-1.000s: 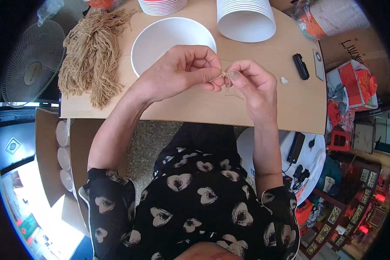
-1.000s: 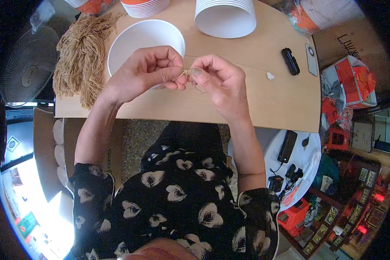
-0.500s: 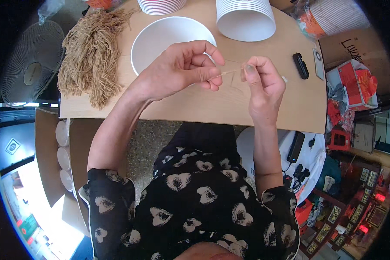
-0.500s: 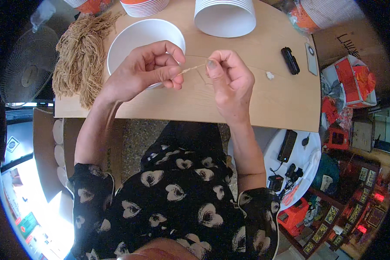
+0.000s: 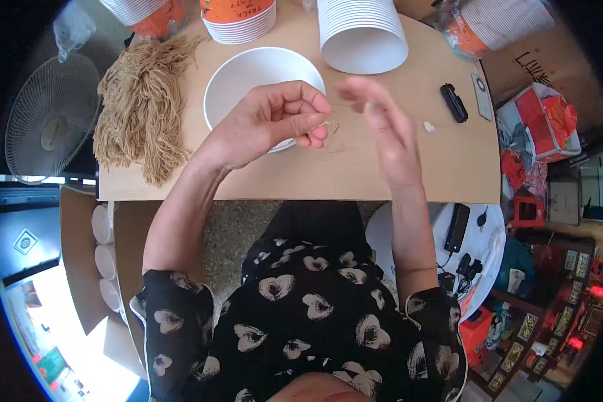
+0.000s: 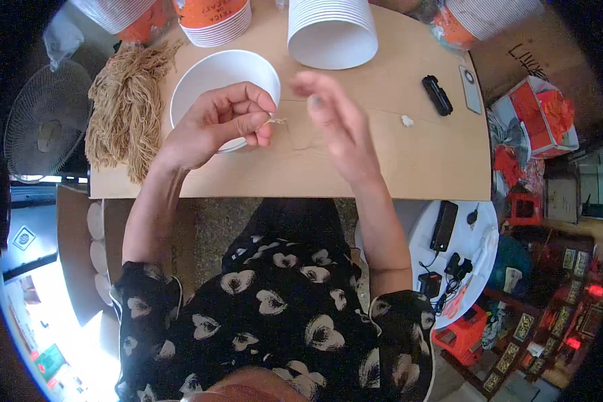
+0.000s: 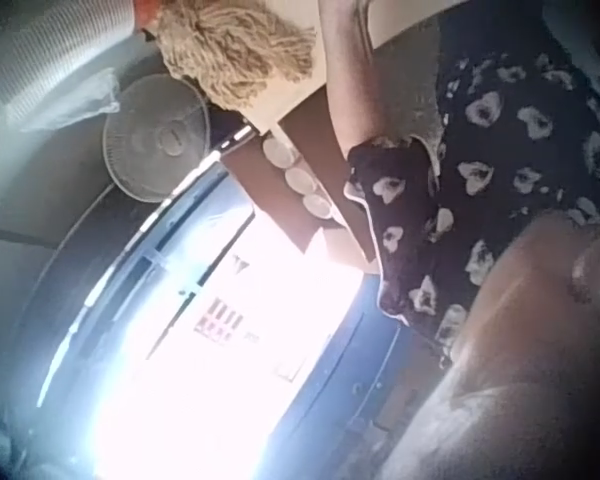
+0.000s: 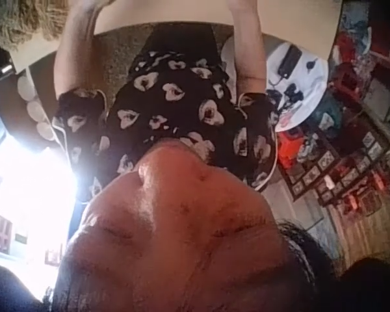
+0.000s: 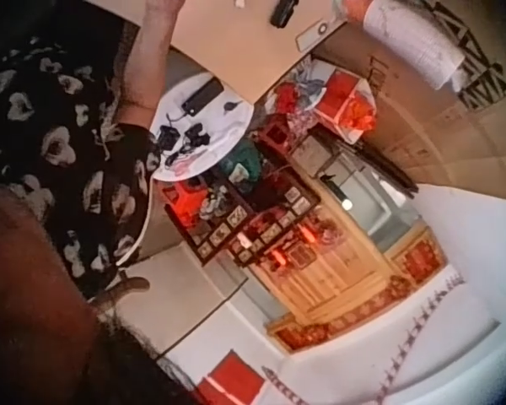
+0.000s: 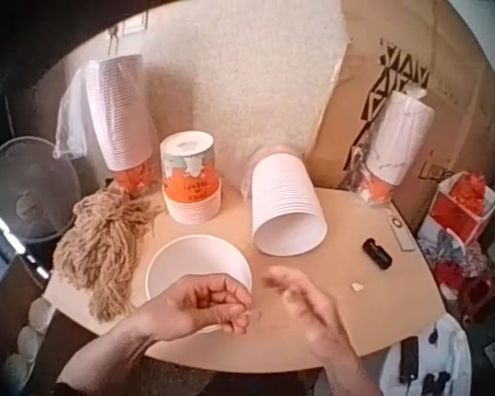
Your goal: Tying thin strings to paper buckets to create handles.
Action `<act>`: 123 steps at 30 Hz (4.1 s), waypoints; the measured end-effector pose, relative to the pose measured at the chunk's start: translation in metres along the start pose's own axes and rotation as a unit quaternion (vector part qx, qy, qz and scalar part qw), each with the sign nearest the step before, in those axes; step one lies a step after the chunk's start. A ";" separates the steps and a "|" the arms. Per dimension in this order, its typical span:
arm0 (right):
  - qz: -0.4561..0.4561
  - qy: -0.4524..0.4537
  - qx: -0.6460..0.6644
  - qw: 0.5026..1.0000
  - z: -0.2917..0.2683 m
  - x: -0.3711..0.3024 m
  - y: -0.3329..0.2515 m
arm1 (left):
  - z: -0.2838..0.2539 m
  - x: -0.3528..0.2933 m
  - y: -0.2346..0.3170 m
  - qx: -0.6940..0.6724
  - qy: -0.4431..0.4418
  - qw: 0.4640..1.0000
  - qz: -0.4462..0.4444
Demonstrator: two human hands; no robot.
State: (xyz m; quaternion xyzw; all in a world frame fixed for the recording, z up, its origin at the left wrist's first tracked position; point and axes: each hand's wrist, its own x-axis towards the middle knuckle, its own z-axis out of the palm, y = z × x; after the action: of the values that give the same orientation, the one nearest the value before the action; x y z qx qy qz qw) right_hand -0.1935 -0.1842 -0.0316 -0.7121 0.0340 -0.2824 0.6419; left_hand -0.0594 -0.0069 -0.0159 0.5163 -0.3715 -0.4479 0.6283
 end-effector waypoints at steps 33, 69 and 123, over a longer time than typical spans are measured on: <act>0.153 -0.142 0.035 0.977 -0.033 0.011 -0.043 | 0.008 0.011 0.005 0.035 -0.027 0.998 -0.037; 0.156 -0.065 -0.025 0.985 -0.051 -0.010 -0.002 | 0.005 0.002 -0.011 -0.061 0.067 0.996 -0.010; 0.086 -0.026 0.023 0.996 0.016 -0.007 0.004 | 0.018 0.005 -0.008 0.061 0.097 0.993 0.028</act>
State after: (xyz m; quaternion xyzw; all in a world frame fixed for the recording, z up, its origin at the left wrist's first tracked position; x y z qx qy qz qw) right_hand -0.1913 -0.1680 -0.0382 -0.6985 0.0717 -0.2080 0.6810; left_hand -0.0757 -0.0180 -0.0199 0.5840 -0.3496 -0.3544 0.6411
